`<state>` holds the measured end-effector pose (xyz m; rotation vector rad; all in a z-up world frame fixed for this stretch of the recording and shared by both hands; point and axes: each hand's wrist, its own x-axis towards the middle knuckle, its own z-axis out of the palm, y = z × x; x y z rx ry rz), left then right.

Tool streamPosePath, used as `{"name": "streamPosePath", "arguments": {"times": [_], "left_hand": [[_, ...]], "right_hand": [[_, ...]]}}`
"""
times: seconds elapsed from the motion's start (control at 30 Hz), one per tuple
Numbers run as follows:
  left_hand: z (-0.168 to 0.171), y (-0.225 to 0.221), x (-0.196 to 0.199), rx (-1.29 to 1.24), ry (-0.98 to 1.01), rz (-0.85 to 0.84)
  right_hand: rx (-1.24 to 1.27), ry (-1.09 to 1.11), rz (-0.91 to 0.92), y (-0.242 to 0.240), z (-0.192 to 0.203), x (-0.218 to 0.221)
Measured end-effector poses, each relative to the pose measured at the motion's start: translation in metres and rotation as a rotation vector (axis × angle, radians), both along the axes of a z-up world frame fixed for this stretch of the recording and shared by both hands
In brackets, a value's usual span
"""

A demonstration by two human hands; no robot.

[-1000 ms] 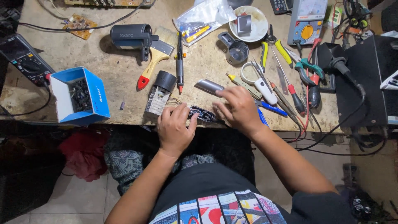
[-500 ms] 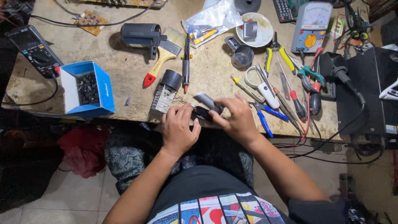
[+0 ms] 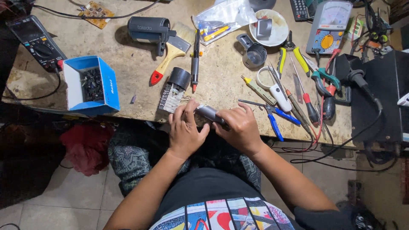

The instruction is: Disassembling and inspecting the internal motor and wiring of a hair dryer on a repair bench.

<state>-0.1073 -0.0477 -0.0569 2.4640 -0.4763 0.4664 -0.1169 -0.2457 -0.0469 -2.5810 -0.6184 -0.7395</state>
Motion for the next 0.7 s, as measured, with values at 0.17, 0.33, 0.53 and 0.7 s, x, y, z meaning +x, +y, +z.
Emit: {"name": "streamPosePath", "arguments": {"times": [0.17, 0.33, 0.53, 0.7], "left_hand": [[-0.006, 0.004, 0.003, 0.050, 0.049, -0.023], [-0.001, 0.004, 0.004, 0.121, 0.052, -0.056], [-0.010, 0.007, 0.005, 0.174, 0.019, -0.049], [-0.015, 0.009, 0.007, 0.200, -0.003, -0.058]], "right_hand": [[-0.029, -0.008, 0.010, 0.000, 0.001, 0.001], [-0.057, -0.014, 0.020, -0.003, -0.001, 0.004], [-0.063, 0.074, 0.067, -0.008, -0.002, 0.005], [-0.020, 0.146, 0.060, -0.010, 0.001, 0.003]]}}
